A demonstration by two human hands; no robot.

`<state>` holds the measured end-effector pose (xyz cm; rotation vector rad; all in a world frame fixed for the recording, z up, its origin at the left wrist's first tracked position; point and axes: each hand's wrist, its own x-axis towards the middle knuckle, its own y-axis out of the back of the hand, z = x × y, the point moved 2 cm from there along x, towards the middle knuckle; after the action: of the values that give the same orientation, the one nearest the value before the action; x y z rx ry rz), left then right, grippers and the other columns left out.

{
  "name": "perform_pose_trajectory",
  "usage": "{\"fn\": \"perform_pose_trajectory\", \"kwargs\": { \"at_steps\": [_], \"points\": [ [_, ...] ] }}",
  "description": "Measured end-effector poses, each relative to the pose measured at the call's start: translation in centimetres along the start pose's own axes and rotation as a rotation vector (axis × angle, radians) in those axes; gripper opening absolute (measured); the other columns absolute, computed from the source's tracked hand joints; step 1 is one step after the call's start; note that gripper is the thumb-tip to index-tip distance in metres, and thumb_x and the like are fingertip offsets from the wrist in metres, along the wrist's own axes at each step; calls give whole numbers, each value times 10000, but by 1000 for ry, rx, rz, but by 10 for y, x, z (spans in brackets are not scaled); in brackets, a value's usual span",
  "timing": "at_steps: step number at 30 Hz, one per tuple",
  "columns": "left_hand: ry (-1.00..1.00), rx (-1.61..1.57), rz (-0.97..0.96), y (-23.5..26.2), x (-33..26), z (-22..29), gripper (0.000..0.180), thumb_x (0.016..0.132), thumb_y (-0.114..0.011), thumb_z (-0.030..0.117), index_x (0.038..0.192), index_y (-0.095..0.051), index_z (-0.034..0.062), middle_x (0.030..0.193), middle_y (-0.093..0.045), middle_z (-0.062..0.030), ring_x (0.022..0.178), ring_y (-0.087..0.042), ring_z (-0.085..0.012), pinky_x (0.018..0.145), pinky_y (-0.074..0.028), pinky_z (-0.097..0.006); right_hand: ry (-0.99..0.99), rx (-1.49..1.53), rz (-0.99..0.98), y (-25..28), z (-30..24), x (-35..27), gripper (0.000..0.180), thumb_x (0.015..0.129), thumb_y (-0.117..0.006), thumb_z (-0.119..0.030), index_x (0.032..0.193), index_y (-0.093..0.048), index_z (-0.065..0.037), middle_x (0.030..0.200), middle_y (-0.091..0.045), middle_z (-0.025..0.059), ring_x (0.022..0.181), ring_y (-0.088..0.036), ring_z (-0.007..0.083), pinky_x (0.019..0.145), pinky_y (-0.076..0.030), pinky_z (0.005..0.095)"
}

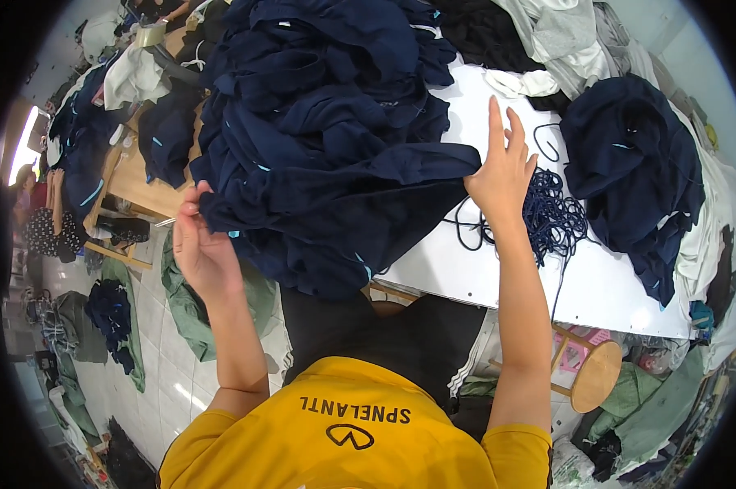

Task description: Threading drawstrings or cords through the waistbands of dark blue garments using a long needle-like tool.

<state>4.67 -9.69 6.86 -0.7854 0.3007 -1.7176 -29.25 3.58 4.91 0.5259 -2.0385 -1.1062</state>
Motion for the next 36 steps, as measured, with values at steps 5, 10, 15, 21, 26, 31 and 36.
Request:
{"fn": "perform_pose_trajectory", "kwargs": {
  "at_steps": [5,10,15,21,26,31,36],
  "points": [
    [4,10,6,-4,9,1,225,995,-482,228,942,-588,37,1086,-651,-122,1101,-587,-269,959,-457,-400,3,-35,-126,-5,1,-21,979,564,-684,36,1424,-382,-321,1317,-475,53,1207,-476,288,1038,-264,660],
    [-60,-83,113,-21,22,-8,231,1002,-465,270,964,-525,50,935,-642,-102,960,-641,-289,897,-504,-435,404,369,-123,-2,-75,-64,659,578,-616,47,1209,-588,-143,1096,-631,89,1019,-593,279,928,-422,460],
    [319,-189,382,24,96,-53,228,990,-488,276,908,-545,71,855,-602,-45,861,-624,-255,783,-502,-387,262,546,-487,10,-95,-88,201,739,-501,-14,883,-641,-1,738,-651,118,673,-631,280,632,-507,350],
    [529,-101,533,71,156,-89,271,1002,-452,279,836,-537,83,762,-567,-33,749,-596,-219,682,-504,-357,-191,1292,-1068,5,-96,-124,204,789,-443,-42,891,-594,48,734,-574,23,714,-518,112,683,-442,248],
    [381,90,504,120,208,-83,269,995,-465,273,817,-526,82,719,-558,-35,739,-577,-222,727,-502,-392,-288,1307,-934,22,-78,-134,270,771,-455,-54,965,-606,58,794,-607,25,740,-525,105,712,-448,252],
    [318,75,681,176,247,-31,308,1000,-443,333,791,-529,124,685,-537,31,634,-519,-124,687,-473,-307,138,444,-44,46,-15,-110,198,625,-544,10,791,-647,-21,766,-624,137,714,-588,294,691,-474,367],
    [81,-1,543,181,258,11,202,979,-488,254,872,-537,89,756,-563,-2,670,-539,-147,736,-467,-322,-83,-104,216,32,77,-58,216,659,-583,-8,794,-671,-152,936,-632,10,915,-587,236,774,-439,367]
  ]
}}
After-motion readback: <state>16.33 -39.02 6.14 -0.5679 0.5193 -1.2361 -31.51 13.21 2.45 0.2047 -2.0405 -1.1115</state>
